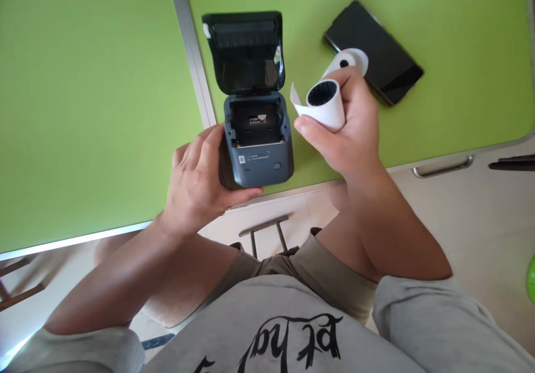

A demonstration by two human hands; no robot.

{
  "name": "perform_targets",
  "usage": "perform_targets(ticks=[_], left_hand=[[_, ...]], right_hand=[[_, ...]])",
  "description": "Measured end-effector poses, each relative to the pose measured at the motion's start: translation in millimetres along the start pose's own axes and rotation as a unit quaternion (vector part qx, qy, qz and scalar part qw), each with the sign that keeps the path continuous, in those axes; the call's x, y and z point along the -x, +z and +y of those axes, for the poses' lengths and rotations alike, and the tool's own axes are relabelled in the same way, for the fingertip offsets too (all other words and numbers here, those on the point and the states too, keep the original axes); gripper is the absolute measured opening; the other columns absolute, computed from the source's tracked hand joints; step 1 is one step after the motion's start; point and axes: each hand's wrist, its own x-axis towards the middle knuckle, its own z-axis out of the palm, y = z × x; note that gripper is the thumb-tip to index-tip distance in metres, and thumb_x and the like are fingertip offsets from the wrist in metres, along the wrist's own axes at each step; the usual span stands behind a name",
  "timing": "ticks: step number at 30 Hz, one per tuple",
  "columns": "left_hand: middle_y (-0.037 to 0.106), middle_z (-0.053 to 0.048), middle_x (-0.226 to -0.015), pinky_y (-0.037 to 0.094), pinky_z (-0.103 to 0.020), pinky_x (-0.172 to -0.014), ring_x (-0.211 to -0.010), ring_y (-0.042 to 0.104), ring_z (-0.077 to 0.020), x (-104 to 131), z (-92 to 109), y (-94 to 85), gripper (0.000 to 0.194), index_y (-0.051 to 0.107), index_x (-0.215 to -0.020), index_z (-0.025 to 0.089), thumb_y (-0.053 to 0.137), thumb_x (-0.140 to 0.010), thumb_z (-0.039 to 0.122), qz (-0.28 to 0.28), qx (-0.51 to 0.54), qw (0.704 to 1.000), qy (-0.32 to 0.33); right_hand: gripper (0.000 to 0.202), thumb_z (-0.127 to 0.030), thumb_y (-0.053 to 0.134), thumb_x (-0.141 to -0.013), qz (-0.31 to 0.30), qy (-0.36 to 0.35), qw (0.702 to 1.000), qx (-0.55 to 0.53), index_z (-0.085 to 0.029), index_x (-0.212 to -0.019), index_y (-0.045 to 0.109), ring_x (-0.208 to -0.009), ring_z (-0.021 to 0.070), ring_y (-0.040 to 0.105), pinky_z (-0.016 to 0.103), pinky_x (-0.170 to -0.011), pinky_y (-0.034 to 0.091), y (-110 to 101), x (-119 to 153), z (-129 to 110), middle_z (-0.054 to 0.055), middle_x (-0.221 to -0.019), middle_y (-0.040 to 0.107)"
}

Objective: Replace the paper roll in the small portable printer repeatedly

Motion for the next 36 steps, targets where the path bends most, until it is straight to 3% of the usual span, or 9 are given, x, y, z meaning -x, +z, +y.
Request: perform_targets(ticks=[3,7,9,15,20,24,28,36], left_hand=[[0.059,-0.021,-0.153,0.047,-0.05,-0.109,-0.138,0.06,-0.0387,0.3,-0.1,1.1,0.111,0.041,-0.158,0.018,0.057,-0.079,0.094,0.008,-0.011,1.0,0.009],[0.061,-0.023,-0.15,0.047,-0.047,-0.107,-0.136,0.061,-0.0372,0.7,0.7,1.7,0.112,0.044,-0.155,0.012,0.053,-0.081,0.095,0.019,-0.034,0.999,0.021],[0.061,-0.024,-0.15,0.047,-0.047,-0.106,-0.135,0.062,-0.0369,0.8,1.0,1.4,0.112,0.044,-0.155,0.011,0.054,-0.081,0.094,0.022,-0.039,0.999,0.027],[0.061,-0.023,-0.149,0.047,-0.046,-0.107,-0.135,0.062,-0.0362,0.7,1.4,0.1,0.111,0.043,-0.155,0.011,0.06,-0.08,0.091,0.019,-0.04,0.999,0.027],[0.06,-0.023,-0.151,0.047,-0.046,-0.108,-0.137,0.061,-0.0366,0.6,1.7,0.3,0.11,0.042,-0.156,0.013,0.061,-0.08,0.091,0.012,-0.035,0.999,0.021],[0.06,-0.023,-0.151,0.047,-0.047,-0.108,-0.137,0.061,-0.037,0.5,1.3,0.7,0.111,0.041,-0.157,0.013,0.064,-0.079,0.09,0.012,-0.032,0.999,0.026],[0.059,-0.022,-0.152,0.047,-0.048,-0.109,-0.137,0.061,-0.0371,0.8,0.3,0.5,0.111,0.039,-0.158,0.017,0.068,-0.078,0.088,0.011,-0.026,0.999,0.023],[0.063,-0.025,-0.146,0.047,-0.046,-0.104,-0.133,0.064,-0.0363,0.4,1.2,0.9,0.111,0.044,-0.153,0.007,0.062,-0.082,0.089,0.034,-0.052,0.997,0.048]], right_hand=[[0.046,-0.071,0.068,-0.084,0.055,-0.007,0.998,0.014,-0.029,-0.089,0.05,-0.064,0.0163,0.046,0.037,-0.065,0.042,-0.7,5.7,-12.1,-0.001,-0.075,0.052],[0.049,-0.07,0.056,-0.095,-0.039,-0.02,0.995,0.084,-0.025,-0.078,0.047,-0.06,0.0147,0.043,0.034,-0.063,0.041,-2.2,7.5,-27.4,-0.002,-0.067,0.046],[0.049,-0.071,0.056,-0.094,-0.025,-0.036,0.993,0.108,-0.025,-0.079,0.047,-0.059,0.015,0.042,0.035,-0.062,0.039,-2.5,7.5,-26.2,-0.002,-0.066,0.045],[0.033,-0.056,0.064,-0.095,0.024,-0.051,0.987,0.149,-0.028,-0.112,0.057,-0.074,0.0207,0.059,0.039,-0.075,0.047,-1.7,7.1,-15.2,0.003,-0.092,0.065],[0.013,-0.03,0.064,-0.093,0.004,-0.106,0.967,0.231,-0.03,-0.105,0.061,-0.096,0.0271,0.07,0.045,-0.086,0.055,-2.4,2.8,-18.5,0.006,-0.101,0.072],[0.031,-0.02,0.066,-0.086,0.0,-0.119,0.968,0.22,-0.031,-0.114,0.06,-0.101,0.0284,0.072,0.047,-0.086,0.058,-3.5,2.7,-16.5,0.007,-0.109,0.072],[0.042,-0.024,0.067,-0.088,-0.014,-0.08,0.984,0.157,-0.03,-0.128,0.055,-0.098,0.0257,0.074,0.042,-0.075,0.058,-2.2,6.2,-11.8,0.007,-0.12,0.073],[0.055,-0.031,0.082,-0.083,-0.034,-0.064,0.99,0.121,-0.032,-0.13,0.053,-0.101,0.026,0.075,0.044,-0.084,0.059,-5.4,6.4,-12.4,0.006,-0.11,0.079]])
